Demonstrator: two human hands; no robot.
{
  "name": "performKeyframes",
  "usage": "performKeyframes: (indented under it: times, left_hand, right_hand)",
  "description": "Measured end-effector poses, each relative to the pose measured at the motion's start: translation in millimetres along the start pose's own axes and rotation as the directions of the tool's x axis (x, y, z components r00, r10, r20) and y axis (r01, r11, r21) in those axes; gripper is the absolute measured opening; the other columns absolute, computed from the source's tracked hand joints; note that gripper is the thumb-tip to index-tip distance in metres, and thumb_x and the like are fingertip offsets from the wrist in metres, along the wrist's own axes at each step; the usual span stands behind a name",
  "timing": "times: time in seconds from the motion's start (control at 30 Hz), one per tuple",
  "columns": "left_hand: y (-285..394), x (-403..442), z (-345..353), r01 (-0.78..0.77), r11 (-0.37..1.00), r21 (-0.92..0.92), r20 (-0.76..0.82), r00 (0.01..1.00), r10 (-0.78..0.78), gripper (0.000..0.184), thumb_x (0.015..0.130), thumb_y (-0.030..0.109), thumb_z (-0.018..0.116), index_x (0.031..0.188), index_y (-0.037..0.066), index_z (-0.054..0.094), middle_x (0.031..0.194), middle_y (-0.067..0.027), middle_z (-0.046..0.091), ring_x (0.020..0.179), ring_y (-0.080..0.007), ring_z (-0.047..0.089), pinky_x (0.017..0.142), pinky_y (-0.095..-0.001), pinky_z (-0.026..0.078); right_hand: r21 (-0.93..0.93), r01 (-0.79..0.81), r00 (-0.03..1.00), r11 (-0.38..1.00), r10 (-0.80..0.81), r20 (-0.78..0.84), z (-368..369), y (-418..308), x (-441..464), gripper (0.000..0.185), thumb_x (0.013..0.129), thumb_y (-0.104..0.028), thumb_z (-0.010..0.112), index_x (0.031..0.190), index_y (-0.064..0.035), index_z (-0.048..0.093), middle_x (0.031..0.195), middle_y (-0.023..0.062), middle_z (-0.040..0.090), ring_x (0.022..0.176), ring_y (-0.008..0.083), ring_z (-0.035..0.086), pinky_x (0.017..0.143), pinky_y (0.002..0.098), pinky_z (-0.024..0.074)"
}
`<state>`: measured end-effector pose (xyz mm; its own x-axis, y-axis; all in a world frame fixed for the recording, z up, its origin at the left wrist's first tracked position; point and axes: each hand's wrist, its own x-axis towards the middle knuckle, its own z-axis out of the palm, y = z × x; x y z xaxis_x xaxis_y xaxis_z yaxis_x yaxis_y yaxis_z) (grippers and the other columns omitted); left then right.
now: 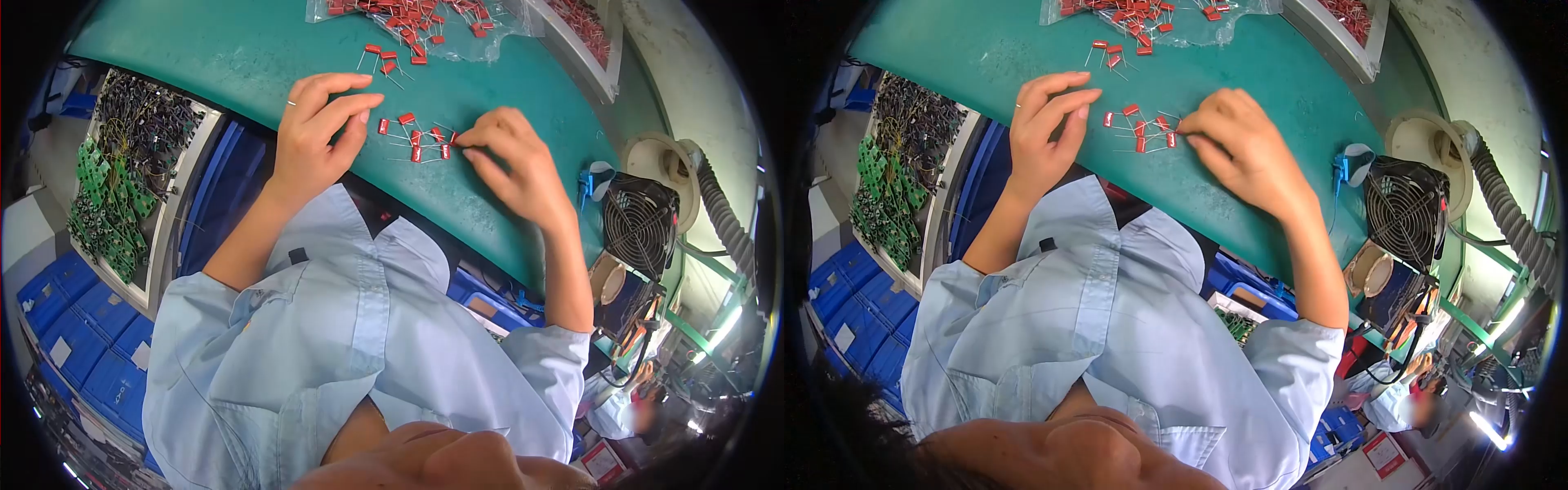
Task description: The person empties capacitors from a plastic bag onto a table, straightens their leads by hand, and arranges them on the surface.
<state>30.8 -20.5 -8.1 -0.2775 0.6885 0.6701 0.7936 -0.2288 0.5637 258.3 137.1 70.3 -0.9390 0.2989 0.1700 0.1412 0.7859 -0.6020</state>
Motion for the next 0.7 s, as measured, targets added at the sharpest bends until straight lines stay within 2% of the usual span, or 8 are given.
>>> performKeyframes:
  times: [0.1,0.3,0.5,0.6,0.7]
  left_hand:
    - [0.6,-0.1,-0.3,-0.004,1.000,0.009,0.004,1.000,0.003,0.019,0.087,0.001,0.068,0.103,0.007,0.077,0.117,-0.0081,0.070,0.107,-0.0264,0.063,0.091,-0.0370,0.051]
    - [1.9,-1.9,1.0,0.016,1.000,0.019,-0.017,1.000,-0.016,0.018,0.086,0.003,0.069,0.102,0.008,0.077,0.116,-0.0073,0.070,0.105,-0.0270,0.063,0.091,-0.0378,0.050]
    - [0.4,-1.6,1.9,-0.006,1.000,0.019,-0.035,0.999,0.007,0.019,0.083,0.002,0.070,0.099,0.009,0.077,0.112,-0.0059,0.070,0.101,-0.0269,0.063,0.088,-0.0375,0.049]
    - [-0.2,-1.8,2.8,-0.008,1.000,0.009,-0.035,0.999,0.008,0.019,0.083,0.002,0.070,0.100,0.008,0.077,0.112,-0.0058,0.070,0.101,-0.0268,0.063,0.088,-0.0375,0.049]
    - [-0.6,-2.3,3.9,-0.003,1.000,0.002,-0.038,0.999,0.003,0.019,0.084,0.002,0.070,0.100,0.008,0.077,0.113,-0.0059,0.070,0.102,-0.0267,0.063,0.088,-0.0374,0.049]
  right_hand:
    - [-0.089,0.010,0.999,0.996,-0.006,0.047,1.7,0.3,1.5,0.019,0.085,-0.005,0.069,0.104,-0.0054,0.069,0.094,0.0109,0.058,0.092,0.0311,0.055,0.083,0.0407,0.0463]
    - [-0.048,-0.032,0.993,0.998,0.037,0.111,1.0,9.8,9.5,0.014,0.086,-0.005,0.069,0.100,-0.0035,0.064,0.094,0.0121,0.056,0.093,0.0321,0.054,0.082,0.0409,0.0461]
    - [-0.096,0.001,0.999,0.995,0.003,0.037,0.3,5.3,1.2,0.012,0.089,-0.007,0.068,0.096,-0.0009,0.062,0.093,0.0132,0.060,0.091,0.0345,0.057,0.083,0.0427,0.0472]
    - [-0.079,-0.089,0.994,0.993,0.083,-0.072,1.2,4.1,-11.0,0.012,0.090,-0.007,0.069,0.098,-0.0007,0.062,0.092,0.0117,0.065,0.087,0.0307,0.063,0.080,0.0395,0.0505]
    - [0.161,-0.276,0.947,0.948,0.297,-0.122,-5.9,-0.3,-21.1,0.009,0.091,-0.004,0.067,0.098,0.0001,0.064,0.090,0.0102,0.069,0.085,0.0244,0.067,0.077,0.0346,0.0524]
